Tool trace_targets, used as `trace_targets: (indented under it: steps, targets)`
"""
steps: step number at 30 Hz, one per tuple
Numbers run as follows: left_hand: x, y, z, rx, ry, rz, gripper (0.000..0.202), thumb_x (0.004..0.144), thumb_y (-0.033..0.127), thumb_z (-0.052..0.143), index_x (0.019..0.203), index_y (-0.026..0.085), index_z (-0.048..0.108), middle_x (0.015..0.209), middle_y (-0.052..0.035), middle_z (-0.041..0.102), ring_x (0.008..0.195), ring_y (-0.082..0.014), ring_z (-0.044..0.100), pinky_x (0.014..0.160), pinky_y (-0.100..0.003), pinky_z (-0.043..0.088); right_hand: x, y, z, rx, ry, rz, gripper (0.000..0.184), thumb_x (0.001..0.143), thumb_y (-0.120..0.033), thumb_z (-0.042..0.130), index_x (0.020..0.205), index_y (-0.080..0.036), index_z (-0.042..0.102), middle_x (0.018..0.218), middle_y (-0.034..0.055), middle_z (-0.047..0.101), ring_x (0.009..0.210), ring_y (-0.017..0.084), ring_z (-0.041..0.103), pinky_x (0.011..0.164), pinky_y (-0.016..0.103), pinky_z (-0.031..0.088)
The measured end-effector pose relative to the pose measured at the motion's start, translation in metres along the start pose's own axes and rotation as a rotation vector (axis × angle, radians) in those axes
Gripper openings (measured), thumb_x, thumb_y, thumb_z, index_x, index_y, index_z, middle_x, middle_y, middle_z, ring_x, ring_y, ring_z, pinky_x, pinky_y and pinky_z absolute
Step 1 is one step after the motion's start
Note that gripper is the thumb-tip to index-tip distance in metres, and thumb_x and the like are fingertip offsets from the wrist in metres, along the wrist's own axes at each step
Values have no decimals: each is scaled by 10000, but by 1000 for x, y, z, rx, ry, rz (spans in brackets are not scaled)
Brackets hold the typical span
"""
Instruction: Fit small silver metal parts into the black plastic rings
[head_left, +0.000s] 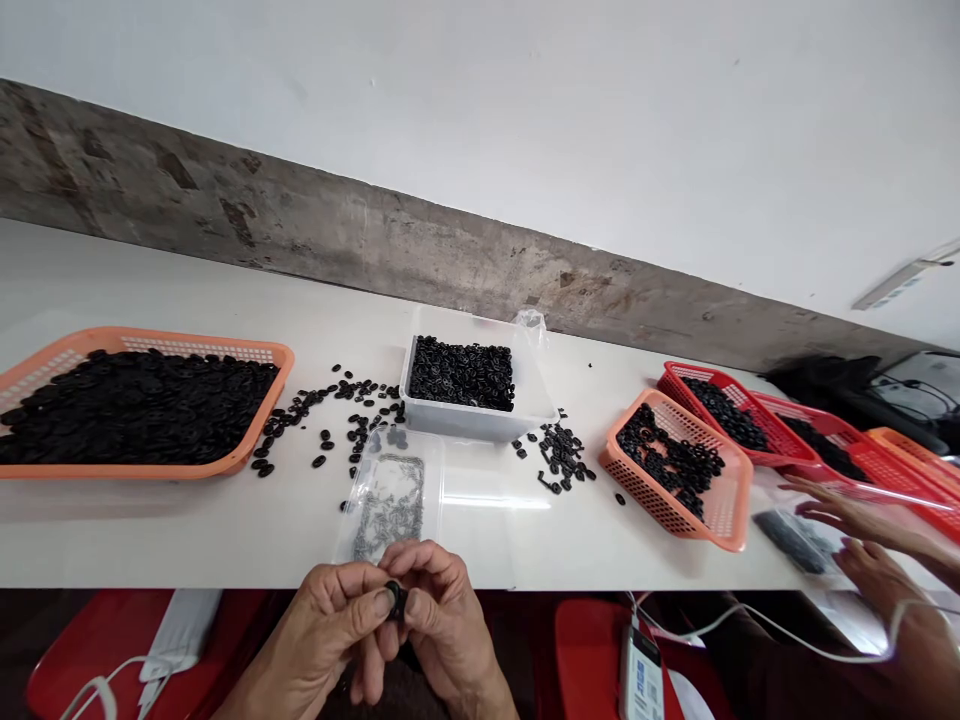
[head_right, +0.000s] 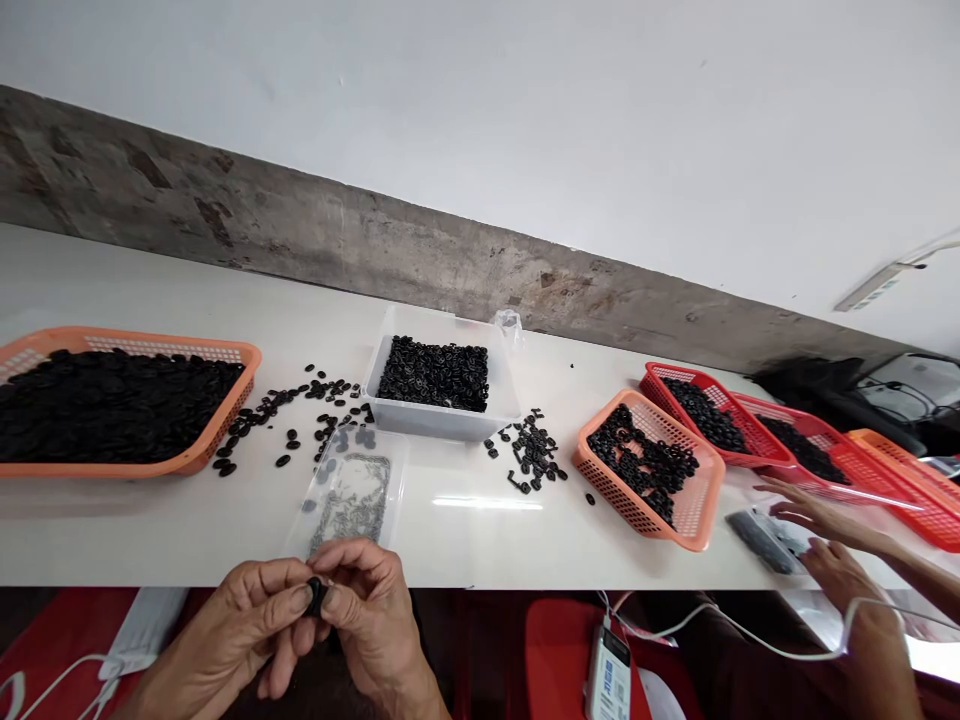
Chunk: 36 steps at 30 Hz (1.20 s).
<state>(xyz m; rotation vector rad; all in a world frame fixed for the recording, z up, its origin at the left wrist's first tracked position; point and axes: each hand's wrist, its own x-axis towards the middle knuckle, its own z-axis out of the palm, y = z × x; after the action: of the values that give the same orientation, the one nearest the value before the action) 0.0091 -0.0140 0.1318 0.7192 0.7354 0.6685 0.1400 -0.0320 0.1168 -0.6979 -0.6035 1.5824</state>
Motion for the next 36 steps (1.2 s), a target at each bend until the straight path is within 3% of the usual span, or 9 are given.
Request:
trace_targets:
  steps: [8, 11, 14, 23, 36]
  targets:
    - [-1, 0, 0, 38, -41, -29, 369, 732, 446, 704, 589, 111, 650, 503, -33, 620, 331, -77, 539, 336, -153, 279, -6, 1, 0, 22, -54, -15, 255, 622, -343, 844, 801, -210, 720, 856, 16, 602, 513, 76, 530, 435, 184, 400]
    - [-1, -1, 0, 40, -33, -44, 355, 737, 439, 701, 603, 115, 643, 509, -36, 630, 334, -78, 539, 343, -156, 300, -8, 1, 0, -44, 3, -74, 272, 595, -371, 856, 773, -205, 734, 822, 33, 606, 699, 141, 556, 605, 236, 457]
    - [-3, -3, 0, 33, -28, -45, 344, 743, 433, 697, 617, 118, 643, 522, -41, 641, 339, -84, 544, 344, -159, 308, -9, 2, -2, -72, 39, -79, 291, 576, -398, 859, 757, -204, 739, 820, 40, 601, 755, 167, 544, 718, 287, 447]
    - [0, -2, -1, 44, -28, -44, 341, 748, 425, 692, 608, 115, 663, 517, -45, 640, 337, -80, 531, 345, -161, 316, -6, 6, -6, -92, 30, -77, 317, 549, -435, 862, 731, -210, 734, 801, 37, 591, 741, 172, 519, 723, 294, 413]
    - [-2, -6, -1, 169, -1, -12, 400, 772, 480, 643, 607, 118, 682, 452, -47, 611, 349, -89, 490, 380, -191, 361, -2, 5, -9, -8, -8, -32, 315, 561, -364, 875, 795, -207, 734, 833, 35, 621, 719, 148, 531, 667, 260, 401]
